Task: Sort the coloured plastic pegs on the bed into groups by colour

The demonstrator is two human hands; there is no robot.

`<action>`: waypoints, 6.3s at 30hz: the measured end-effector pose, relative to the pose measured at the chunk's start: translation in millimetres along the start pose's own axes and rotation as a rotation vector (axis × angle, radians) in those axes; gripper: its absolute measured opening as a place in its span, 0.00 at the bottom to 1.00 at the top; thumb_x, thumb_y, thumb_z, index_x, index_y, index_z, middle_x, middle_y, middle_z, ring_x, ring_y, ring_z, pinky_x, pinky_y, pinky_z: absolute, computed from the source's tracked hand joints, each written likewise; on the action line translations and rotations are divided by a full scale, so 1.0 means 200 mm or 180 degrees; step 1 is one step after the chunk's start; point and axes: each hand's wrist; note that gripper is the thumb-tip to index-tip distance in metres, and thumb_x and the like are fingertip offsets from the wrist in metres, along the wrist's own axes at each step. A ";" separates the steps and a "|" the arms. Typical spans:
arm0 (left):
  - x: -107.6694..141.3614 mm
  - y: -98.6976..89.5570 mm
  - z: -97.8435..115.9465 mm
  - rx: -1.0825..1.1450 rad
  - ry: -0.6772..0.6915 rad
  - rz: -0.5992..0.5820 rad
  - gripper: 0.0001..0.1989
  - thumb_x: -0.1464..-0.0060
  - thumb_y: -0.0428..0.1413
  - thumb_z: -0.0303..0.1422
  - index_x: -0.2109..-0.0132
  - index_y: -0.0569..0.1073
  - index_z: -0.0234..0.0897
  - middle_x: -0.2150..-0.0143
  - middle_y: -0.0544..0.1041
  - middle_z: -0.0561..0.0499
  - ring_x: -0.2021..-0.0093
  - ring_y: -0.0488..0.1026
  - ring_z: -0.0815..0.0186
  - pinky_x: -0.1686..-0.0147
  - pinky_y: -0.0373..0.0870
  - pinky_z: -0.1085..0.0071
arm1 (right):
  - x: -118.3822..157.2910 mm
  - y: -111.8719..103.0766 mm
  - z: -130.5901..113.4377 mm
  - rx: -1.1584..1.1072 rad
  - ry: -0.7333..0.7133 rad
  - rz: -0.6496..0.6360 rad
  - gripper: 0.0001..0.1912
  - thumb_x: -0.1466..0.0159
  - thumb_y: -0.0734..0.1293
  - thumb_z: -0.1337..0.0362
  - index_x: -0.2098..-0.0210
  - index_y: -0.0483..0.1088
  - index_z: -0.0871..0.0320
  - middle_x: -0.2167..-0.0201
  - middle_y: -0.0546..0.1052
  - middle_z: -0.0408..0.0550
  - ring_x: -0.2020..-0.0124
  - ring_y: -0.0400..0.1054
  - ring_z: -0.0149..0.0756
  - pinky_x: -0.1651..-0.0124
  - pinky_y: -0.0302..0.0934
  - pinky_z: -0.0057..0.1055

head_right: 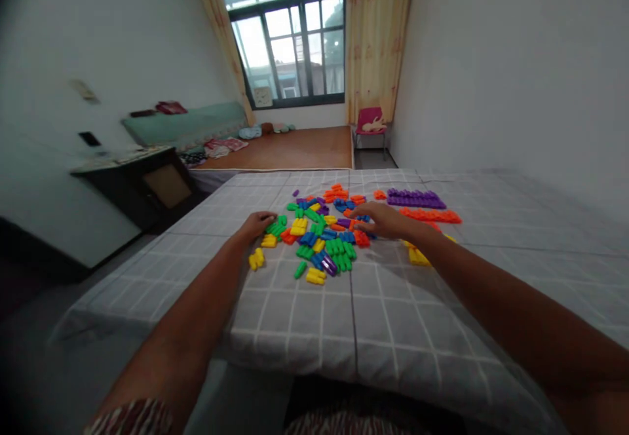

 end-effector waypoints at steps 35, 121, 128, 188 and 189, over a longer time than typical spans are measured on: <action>0.03 -0.09 -0.05 -0.0425 0.0123 0.0205 0.18 0.57 0.53 0.39 0.63 0.81 0.39 0.62 0.83 0.48 0.60 0.78 0.57 0.58 0.74 0.67 | 0.64 -0.35 0.35 -0.1298 0.2970 0.0649 0.20 0.41 0.65 0.48 0.65 0.72 0.60 0.65 0.76 0.51 0.74 0.61 0.27 0.73 0.53 0.24; -0.13 0.17 0.08 0.0332 0.0427 0.0532 0.24 0.37 0.42 0.43 0.56 0.78 0.34 0.62 0.82 0.45 0.62 0.77 0.62 0.59 0.70 0.68 | -0.63 0.25 0.15 -0.0092 0.0459 -0.0248 0.19 0.34 0.61 0.62 0.45 0.70 0.56 0.46 0.73 0.56 0.50 0.70 0.45 0.48 0.65 0.46; -0.08 0.18 0.13 0.0082 0.1071 -0.0564 0.20 0.51 0.53 0.31 0.51 0.78 0.36 0.54 0.80 0.46 0.53 0.75 0.58 0.51 0.69 0.65 | -0.80 0.45 -0.06 0.0677 -0.0237 -0.0364 0.19 0.40 0.64 0.74 0.52 0.76 0.56 0.53 0.78 0.54 0.48 0.69 0.45 0.46 0.61 0.40; -0.07 0.11 0.09 -0.1065 0.0121 -0.0175 0.25 0.50 0.54 0.53 0.53 0.74 0.40 0.60 0.78 0.49 0.60 0.74 0.60 0.64 0.67 0.69 | 0.00 -0.12 0.90 0.0609 0.1442 0.0305 0.19 0.44 0.69 0.66 0.52 0.75 0.56 0.58 0.81 0.48 0.58 0.74 0.39 0.54 0.65 0.32; -0.07 0.11 0.09 -0.1053 0.0134 -0.0181 0.25 0.49 0.54 0.52 0.52 0.74 0.40 0.59 0.78 0.49 0.60 0.74 0.60 0.64 0.67 0.69 | 0.00 -0.12 0.90 0.0603 0.1423 0.0296 0.18 0.44 0.69 0.66 0.53 0.75 0.56 0.57 0.80 0.48 0.58 0.74 0.39 0.53 0.65 0.32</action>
Point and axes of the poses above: each hand's wrist, its own x-axis away from the middle knuckle, its own y-axis out of the palm, z = x × y
